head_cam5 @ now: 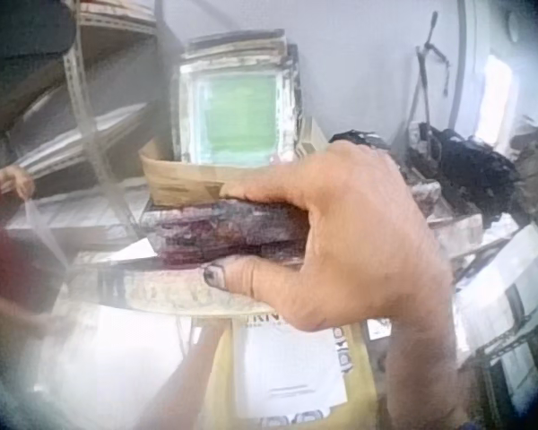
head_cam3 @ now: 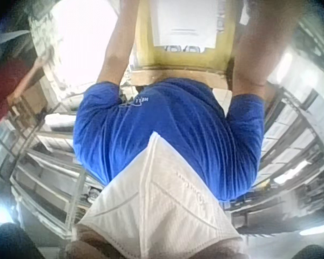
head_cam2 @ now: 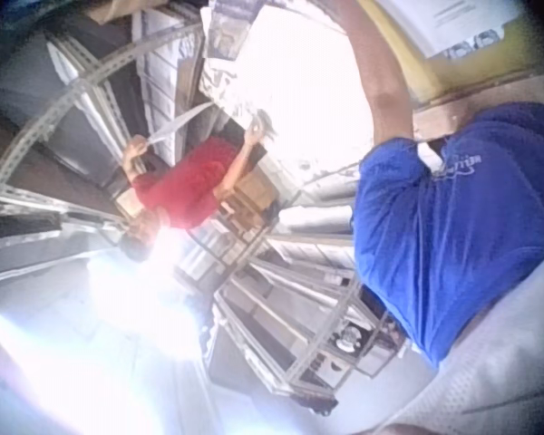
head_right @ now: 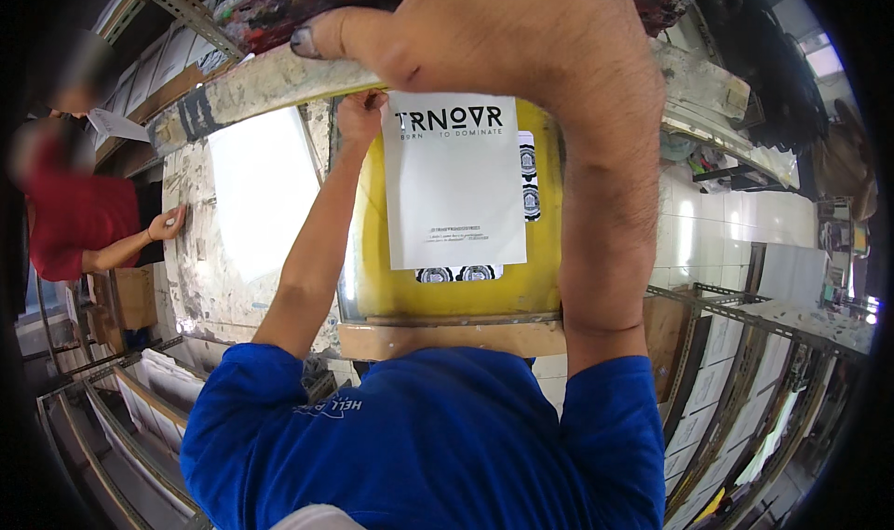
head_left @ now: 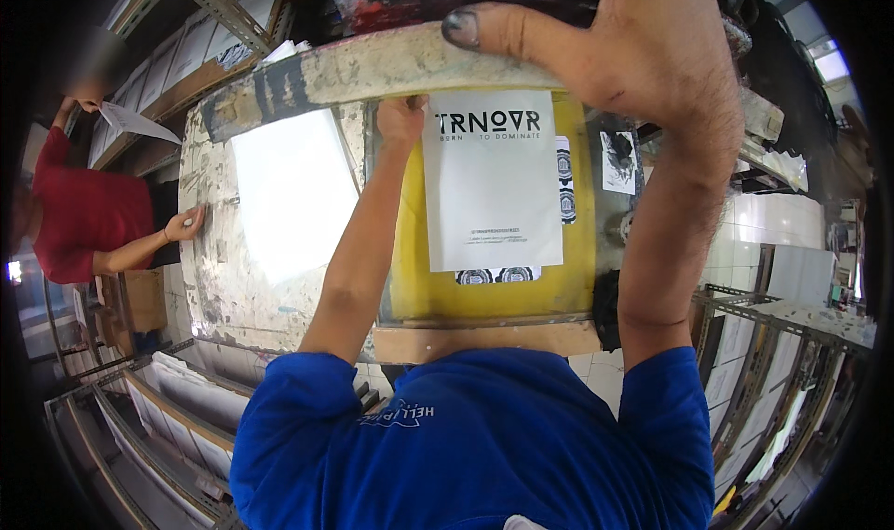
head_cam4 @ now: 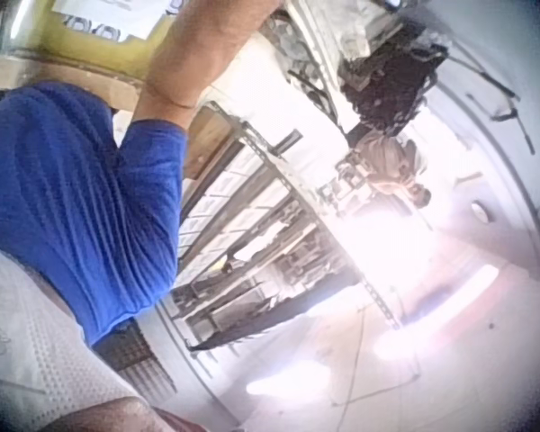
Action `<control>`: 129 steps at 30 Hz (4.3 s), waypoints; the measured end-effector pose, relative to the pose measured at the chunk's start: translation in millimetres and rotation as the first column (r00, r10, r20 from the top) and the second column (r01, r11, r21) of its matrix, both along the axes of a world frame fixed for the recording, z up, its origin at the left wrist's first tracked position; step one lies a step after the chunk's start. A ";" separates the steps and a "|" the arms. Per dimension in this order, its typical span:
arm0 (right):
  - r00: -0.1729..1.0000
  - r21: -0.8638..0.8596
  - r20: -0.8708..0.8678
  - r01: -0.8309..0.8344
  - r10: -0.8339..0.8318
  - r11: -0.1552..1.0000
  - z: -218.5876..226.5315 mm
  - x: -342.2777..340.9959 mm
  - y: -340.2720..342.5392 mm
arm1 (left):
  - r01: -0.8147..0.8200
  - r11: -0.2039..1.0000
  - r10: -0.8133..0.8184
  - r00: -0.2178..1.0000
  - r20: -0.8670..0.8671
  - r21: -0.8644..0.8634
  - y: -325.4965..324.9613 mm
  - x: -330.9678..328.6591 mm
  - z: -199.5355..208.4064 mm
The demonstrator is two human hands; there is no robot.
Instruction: The person performs screen printing by placing sheets of paper under a screen frame, applying ink with a squeegee, lifting the frame, and moving the printed sheets to a stack.
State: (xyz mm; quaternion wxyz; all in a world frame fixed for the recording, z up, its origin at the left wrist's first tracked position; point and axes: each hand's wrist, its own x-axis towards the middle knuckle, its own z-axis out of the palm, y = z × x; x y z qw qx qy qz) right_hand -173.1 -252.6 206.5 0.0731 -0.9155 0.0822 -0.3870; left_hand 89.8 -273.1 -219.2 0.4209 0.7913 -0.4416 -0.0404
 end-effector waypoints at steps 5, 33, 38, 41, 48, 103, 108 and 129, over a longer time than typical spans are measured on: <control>0.999 0.057 -0.044 -0.010 0.012 0.998 8.8 0.0 -1.7 | -0.082 0.980 0.044 0.978 -0.204 -0.180 71.1 13.3 59.2; 0.982 0.316 -0.189 0.044 0.018 0.948 -9.1 1.8 -24.7 | -0.222 0.961 0.271 0.866 0.421 -0.162 231.8 117.4 67.1; 0.969 0.356 -0.246 0.072 0.019 0.932 -6.6 1.9 -24.3 | -0.222 0.770 0.041 0.953 0.301 0.598 166.4 100.0 36.5; 0.969 0.299 -0.245 0.073 0.003 0.952 -7.8 0.8 -26.8 | -0.268 0.798 0.077 0.934 0.349 0.540 174.3 118.7 16.7; 0.971 0.362 -0.229 0.016 0.072 0.932 -8.0 1.4 -27.2 | -0.376 0.716 0.227 0.922 0.313 0.588 231.8 164.3 10.0; 0.995 0.032 -0.081 0.058 -0.056 0.998 7.2 -7.8 6.1 | 0.682 0.586 -0.783 0.616 0.088 0.437 108.2 -217.8 28.6; 0.985 0.213 -0.170 0.041 -0.004 0.976 14.8 -3.5 -4.2 | 0.694 0.601 -0.777 0.624 0.085 0.397 121.5 -224.8 27.8; 0.990 0.065 -0.121 0.079 -0.071 0.995 -24.9 -3.6 -3.3 | 0.244 0.838 -0.355 0.923 -0.148 -0.488 173.3 -154.9 121.6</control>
